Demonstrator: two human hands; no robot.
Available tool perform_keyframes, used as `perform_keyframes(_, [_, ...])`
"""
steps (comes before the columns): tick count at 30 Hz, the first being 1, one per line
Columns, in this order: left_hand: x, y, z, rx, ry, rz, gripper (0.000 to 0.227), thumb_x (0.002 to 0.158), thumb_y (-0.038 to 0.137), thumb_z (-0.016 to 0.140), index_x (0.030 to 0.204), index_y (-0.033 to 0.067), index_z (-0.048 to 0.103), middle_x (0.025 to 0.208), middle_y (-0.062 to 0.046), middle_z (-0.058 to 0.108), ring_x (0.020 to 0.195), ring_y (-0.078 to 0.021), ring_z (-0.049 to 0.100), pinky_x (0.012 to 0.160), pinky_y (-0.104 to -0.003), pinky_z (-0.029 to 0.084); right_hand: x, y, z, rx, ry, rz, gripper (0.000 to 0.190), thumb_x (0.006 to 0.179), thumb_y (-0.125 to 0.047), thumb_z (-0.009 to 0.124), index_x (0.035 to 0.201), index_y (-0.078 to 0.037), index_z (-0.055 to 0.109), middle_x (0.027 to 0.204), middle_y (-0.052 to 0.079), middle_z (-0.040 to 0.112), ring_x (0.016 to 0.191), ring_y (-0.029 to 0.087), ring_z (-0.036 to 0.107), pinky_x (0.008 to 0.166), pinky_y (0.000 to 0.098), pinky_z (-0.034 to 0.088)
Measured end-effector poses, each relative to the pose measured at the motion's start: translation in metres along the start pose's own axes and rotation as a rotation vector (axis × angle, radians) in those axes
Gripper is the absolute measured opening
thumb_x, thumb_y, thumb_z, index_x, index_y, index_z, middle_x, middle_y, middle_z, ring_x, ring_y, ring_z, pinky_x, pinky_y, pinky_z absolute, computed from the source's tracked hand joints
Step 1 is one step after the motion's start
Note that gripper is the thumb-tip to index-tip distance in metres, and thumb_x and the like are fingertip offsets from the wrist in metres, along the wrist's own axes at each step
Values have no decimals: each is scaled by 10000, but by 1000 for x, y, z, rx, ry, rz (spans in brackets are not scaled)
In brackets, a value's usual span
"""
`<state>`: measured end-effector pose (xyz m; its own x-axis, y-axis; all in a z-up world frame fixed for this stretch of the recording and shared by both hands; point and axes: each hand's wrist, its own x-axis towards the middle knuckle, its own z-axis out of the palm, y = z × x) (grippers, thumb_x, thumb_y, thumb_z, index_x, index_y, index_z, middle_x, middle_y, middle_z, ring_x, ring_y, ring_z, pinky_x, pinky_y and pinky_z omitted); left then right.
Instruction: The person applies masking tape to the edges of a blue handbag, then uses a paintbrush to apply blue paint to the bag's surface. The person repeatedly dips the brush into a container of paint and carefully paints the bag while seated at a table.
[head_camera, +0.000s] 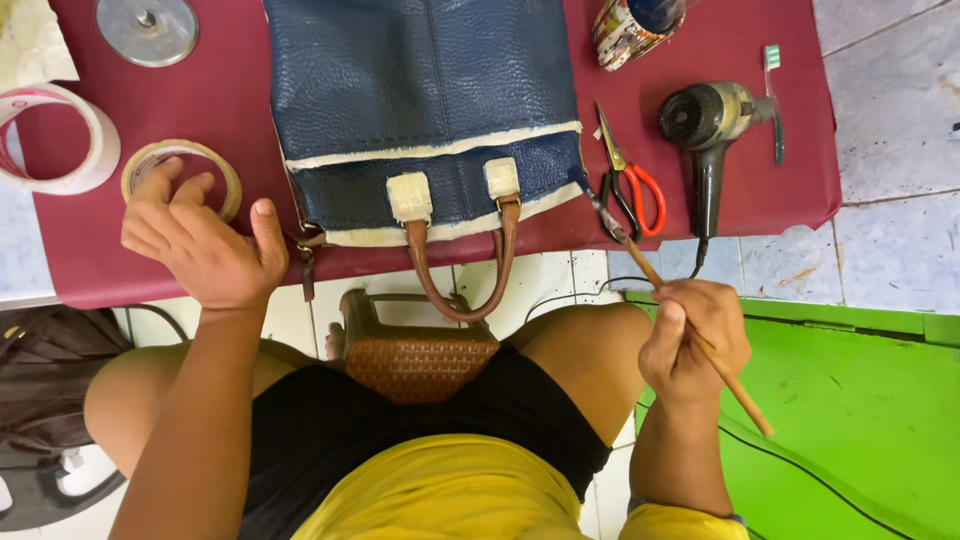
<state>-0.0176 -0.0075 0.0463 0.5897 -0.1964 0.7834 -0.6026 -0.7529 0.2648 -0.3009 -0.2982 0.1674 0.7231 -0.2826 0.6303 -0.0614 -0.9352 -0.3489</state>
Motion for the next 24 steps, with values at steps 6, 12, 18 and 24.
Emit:
perform_keyframes(6, [1,1,1,-15,9,-1,579,1126,445,350,994,-56,607,1170,-246,602,958,-377,541,838,-458,346,-3,-1,0,10,-37,-33,251,1075,-112,491,941,61,613,886,216,646,801,321,647,732,380,543])
perform_keyframes(12, [1,2,0,-25,12,-10,578,1123,449,351,996,-57,601,1176,-248,604,965,-388,545,849,-461,345,-5,-4,7,74,-83,-30,209,1052,-82,522,921,46,623,888,200,662,811,305,679,741,356,554])
perform_keyframes(18, [0,-1,1,-28,-2,-15,580,1115,456,367,1016,-60,612,1204,-254,604,964,-405,550,850,-471,344,-5,-2,16,98,-68,1,227,1052,-99,519,924,45,638,868,187,656,801,295,665,751,355,547])
perform_keyframes(24, [1,2,0,-33,3,-17,602,1119,457,349,999,-67,620,1192,-252,598,970,-397,551,864,-466,351,-4,-2,18,71,-65,-11,264,1067,-129,505,918,47,632,874,182,654,811,311,654,764,384,547])
